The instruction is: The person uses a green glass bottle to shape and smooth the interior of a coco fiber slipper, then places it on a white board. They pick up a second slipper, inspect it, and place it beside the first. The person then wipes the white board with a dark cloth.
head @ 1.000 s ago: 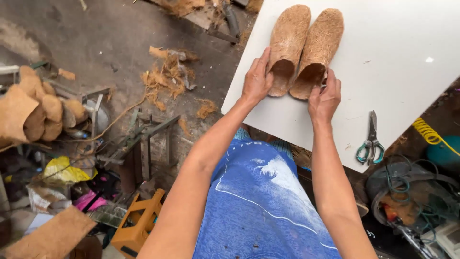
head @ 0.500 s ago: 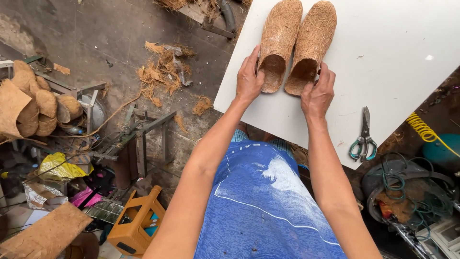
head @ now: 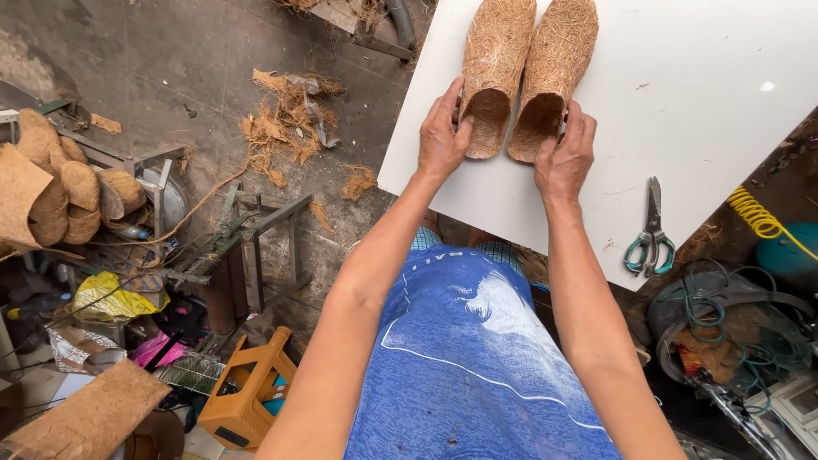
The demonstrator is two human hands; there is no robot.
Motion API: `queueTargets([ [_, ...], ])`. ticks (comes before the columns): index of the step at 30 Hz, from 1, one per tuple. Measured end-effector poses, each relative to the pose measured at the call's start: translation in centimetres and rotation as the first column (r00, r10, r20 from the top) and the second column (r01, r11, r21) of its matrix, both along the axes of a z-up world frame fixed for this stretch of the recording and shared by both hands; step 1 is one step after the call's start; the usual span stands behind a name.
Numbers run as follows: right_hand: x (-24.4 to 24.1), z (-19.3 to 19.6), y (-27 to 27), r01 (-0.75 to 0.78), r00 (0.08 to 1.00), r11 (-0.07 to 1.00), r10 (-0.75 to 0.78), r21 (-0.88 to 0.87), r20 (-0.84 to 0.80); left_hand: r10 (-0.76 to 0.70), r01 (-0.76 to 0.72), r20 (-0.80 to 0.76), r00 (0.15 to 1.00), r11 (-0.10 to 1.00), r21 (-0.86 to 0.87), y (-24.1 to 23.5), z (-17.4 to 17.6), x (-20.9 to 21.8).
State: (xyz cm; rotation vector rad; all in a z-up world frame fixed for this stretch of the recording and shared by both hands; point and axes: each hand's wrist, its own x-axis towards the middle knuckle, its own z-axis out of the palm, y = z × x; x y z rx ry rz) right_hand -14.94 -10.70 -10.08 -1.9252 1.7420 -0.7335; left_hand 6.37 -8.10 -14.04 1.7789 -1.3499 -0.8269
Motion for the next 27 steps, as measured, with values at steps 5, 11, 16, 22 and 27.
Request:
queueTargets([
  [5, 0.3, 3.1, -0.3, 0.048, 0.998, 0.990, -0.052, 0.134, 0.031, 0.016, -0.012, -0.029, 0.999, 0.992, 0.128, -0.3, 1.4, 0.1],
  [11, -0.9, 4.9, 0.2, 0.003, 0.998, 0.999, -0.006, 0.054, 0.056, 0.049, -0.038, -0.073, 0.996, 0.989, 0.142, 0.0, 4.7, 0.2],
  [16, 0.4, 6.7, -1.6, -0.046, 0.997, 0.993, 0.051, -0.106, 0.051, 0.071, -0.065, 0.043, 0.997, 0.990, -0.126, -0.8, 5.2, -0.7],
  [22, 2.1, 7.0, -1.3, -0.001, 0.966, 0.997, -0.020, 0.080, 0.258, 0.071, -0.069, 0.016, 0.997, 0.993, -0.098, -1.5, 4.2, 0.0],
  [27, 6.9, 7.2, -0.4, 0.016, 0.900, 0.918, -0.186, 0.396, 0.394, 0.247, -0.147, -0.310, 0.918, 0.938, 0.314, -3.1, 5.4, 0.9],
])
